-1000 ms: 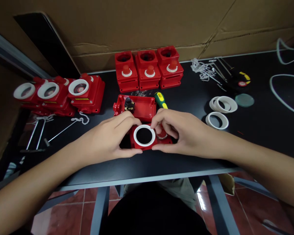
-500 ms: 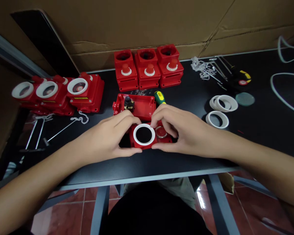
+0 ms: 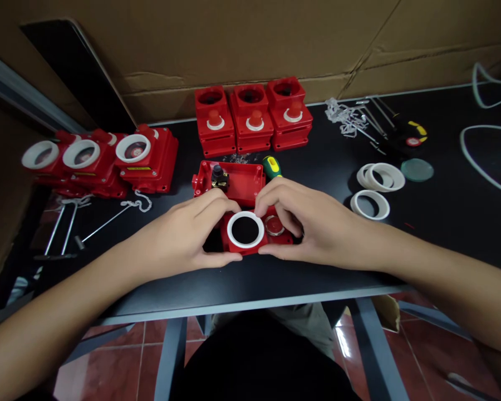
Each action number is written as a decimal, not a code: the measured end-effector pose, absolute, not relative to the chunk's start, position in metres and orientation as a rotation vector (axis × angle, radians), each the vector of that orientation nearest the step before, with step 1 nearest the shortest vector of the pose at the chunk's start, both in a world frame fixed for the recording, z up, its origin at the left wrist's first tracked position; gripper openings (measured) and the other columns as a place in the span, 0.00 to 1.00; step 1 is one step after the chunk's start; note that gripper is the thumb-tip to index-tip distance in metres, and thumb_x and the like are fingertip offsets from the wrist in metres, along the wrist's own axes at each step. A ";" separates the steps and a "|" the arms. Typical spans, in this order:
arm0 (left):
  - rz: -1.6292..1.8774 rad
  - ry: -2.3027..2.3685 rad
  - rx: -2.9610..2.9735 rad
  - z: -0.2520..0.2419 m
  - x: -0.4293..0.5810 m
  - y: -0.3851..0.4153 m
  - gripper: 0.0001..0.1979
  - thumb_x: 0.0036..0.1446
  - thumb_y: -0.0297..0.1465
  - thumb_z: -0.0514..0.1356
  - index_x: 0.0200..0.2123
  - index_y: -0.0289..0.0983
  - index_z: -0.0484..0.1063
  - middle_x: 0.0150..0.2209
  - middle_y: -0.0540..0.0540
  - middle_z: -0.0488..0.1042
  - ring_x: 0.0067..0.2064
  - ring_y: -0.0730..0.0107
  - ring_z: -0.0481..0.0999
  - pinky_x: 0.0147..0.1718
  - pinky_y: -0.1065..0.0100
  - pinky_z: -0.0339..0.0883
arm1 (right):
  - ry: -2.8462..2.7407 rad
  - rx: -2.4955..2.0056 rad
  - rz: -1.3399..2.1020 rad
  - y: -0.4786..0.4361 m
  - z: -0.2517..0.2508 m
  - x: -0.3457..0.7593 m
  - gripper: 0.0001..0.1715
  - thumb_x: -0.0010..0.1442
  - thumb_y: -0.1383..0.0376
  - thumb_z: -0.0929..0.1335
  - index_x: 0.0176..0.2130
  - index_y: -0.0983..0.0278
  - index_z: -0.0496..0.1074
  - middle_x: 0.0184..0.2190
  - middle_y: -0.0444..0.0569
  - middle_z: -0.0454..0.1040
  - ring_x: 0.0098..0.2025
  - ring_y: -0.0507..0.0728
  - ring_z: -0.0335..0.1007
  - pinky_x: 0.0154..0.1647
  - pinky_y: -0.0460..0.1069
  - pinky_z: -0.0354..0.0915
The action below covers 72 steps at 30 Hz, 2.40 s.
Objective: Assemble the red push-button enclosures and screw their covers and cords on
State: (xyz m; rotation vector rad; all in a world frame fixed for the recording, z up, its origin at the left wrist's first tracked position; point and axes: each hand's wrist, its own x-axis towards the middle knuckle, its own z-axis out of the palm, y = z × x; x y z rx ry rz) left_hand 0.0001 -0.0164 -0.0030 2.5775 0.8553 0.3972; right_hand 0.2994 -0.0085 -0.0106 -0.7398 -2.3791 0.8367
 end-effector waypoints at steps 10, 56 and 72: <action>0.400 0.865 2.562 -0.003 0.000 -0.017 0.25 0.70 0.41 0.74 0.61 0.37 0.73 0.55 0.40 0.80 0.52 0.55 0.84 0.53 0.58 0.80 | -2.384 -0.827 0.909 -0.009 -0.007 0.297 0.25 0.63 0.61 0.83 0.51 0.65 0.73 0.32 0.36 0.69 0.29 0.45 0.61 0.32 0.44 0.59; 0.385 0.870 2.566 -0.001 0.000 -0.017 0.24 0.72 0.42 0.73 0.62 0.37 0.71 0.55 0.39 0.79 0.52 0.54 0.83 0.54 0.57 0.80 | -2.334 -0.842 0.996 -0.010 -0.008 0.298 0.24 0.65 0.60 0.80 0.53 0.63 0.71 0.49 0.47 0.78 0.39 0.48 0.71 0.38 0.46 0.63; 0.375 0.880 2.568 -0.002 0.000 -0.017 0.25 0.72 0.43 0.72 0.63 0.37 0.72 0.56 0.39 0.80 0.53 0.53 0.84 0.55 0.56 0.80 | -2.333 -0.881 1.027 -0.010 -0.007 0.298 0.23 0.66 0.59 0.79 0.54 0.62 0.71 0.50 0.48 0.78 0.39 0.48 0.71 0.38 0.47 0.63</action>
